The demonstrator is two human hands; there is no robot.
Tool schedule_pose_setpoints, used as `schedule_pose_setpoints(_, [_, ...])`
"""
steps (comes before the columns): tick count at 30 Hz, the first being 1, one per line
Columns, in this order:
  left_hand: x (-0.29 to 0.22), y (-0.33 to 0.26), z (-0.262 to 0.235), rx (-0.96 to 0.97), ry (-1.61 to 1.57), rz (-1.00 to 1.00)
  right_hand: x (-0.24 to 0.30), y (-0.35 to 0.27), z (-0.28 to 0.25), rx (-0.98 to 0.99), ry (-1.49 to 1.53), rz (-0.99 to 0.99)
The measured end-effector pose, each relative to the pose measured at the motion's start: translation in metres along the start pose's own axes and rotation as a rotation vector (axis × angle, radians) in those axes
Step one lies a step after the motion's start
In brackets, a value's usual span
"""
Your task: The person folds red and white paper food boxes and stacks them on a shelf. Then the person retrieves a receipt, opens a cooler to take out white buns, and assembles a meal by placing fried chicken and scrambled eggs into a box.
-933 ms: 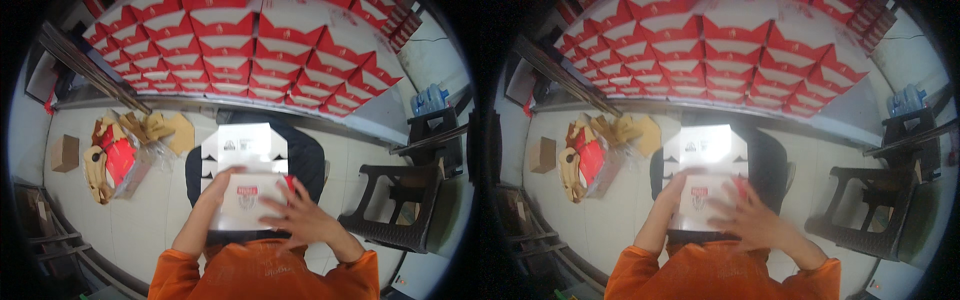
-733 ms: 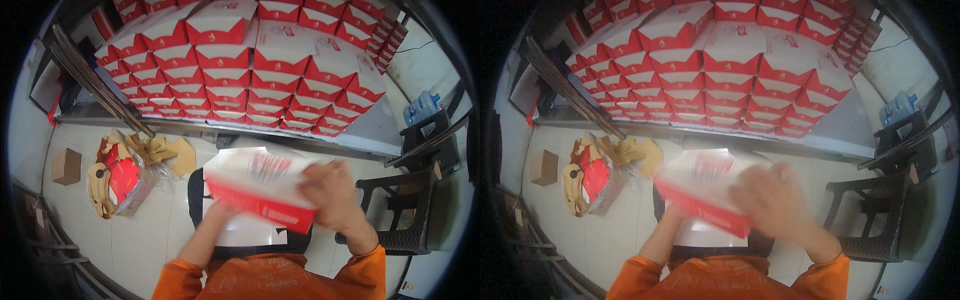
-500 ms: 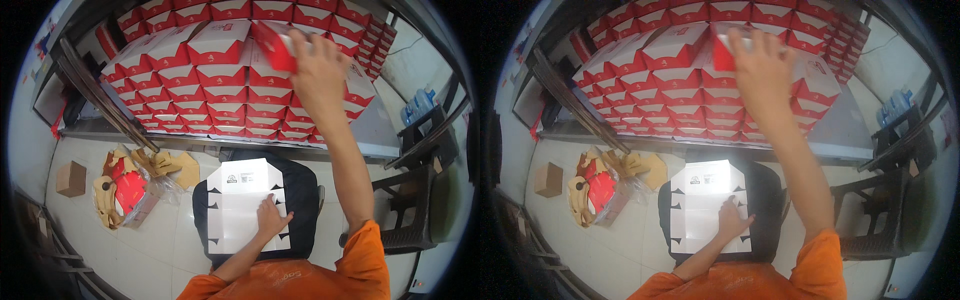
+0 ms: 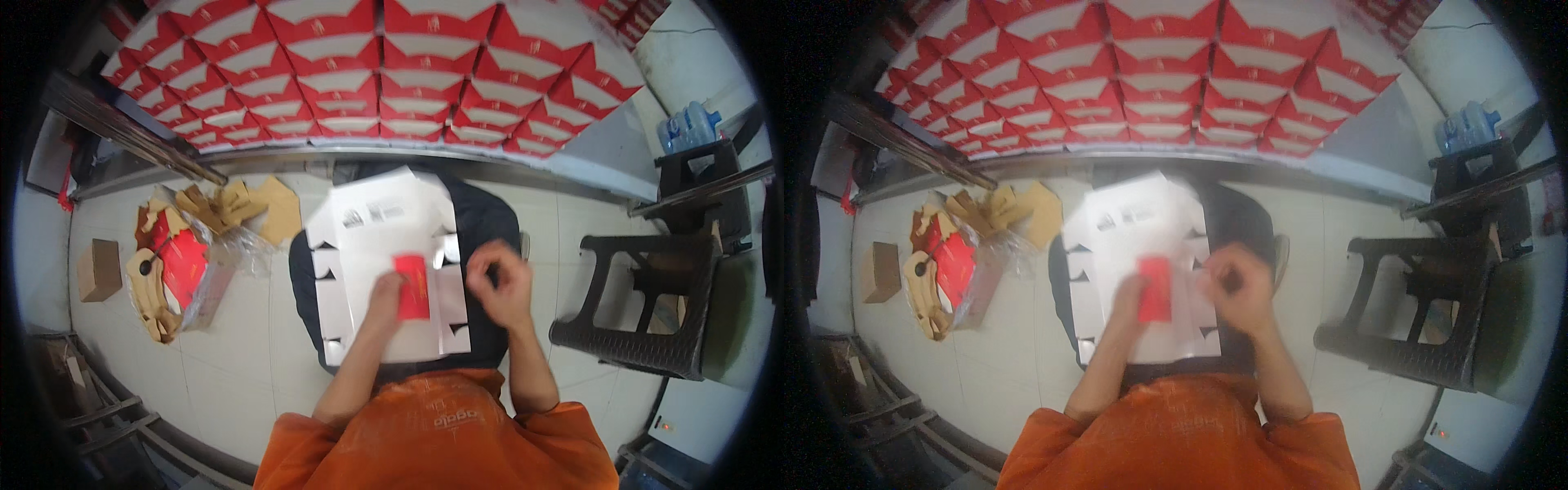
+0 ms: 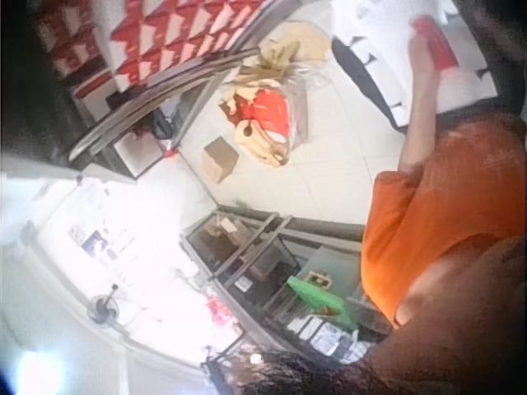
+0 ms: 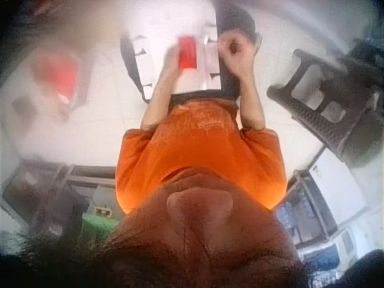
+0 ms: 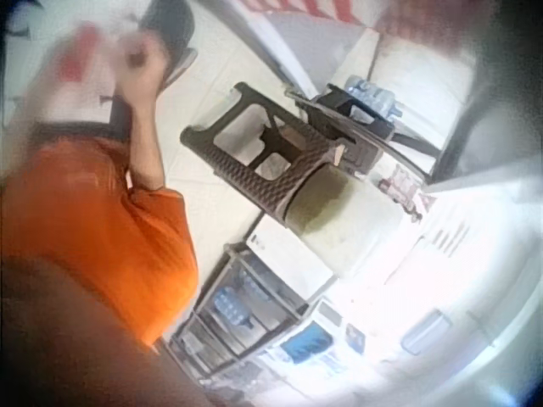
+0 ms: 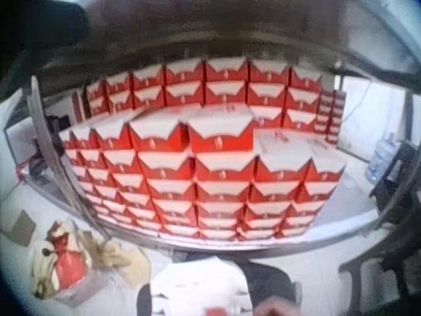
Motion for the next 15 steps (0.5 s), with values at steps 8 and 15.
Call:
schedule_pose_setpoints(8, [-0.131,-0.112,0.064,0.114,0.166,0.609,0.093,0.002,0.028,0.12,-0.408,-0.53])
schedule_pose_setpoints(15, [-0.144,-0.101,0.066,0.119,0.071,0.512,0.084,0.022,0.029,0.205,-0.401,-0.636])
Point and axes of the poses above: each hand's wrist, its own y-axis towards the middle knuckle, its own z-axis out of the palm, x = y × z, the point moved 8 cm from there along y, towards the middle knuckle, and after that the axes turned 12 degrees about -z, right-handed, at the moved point
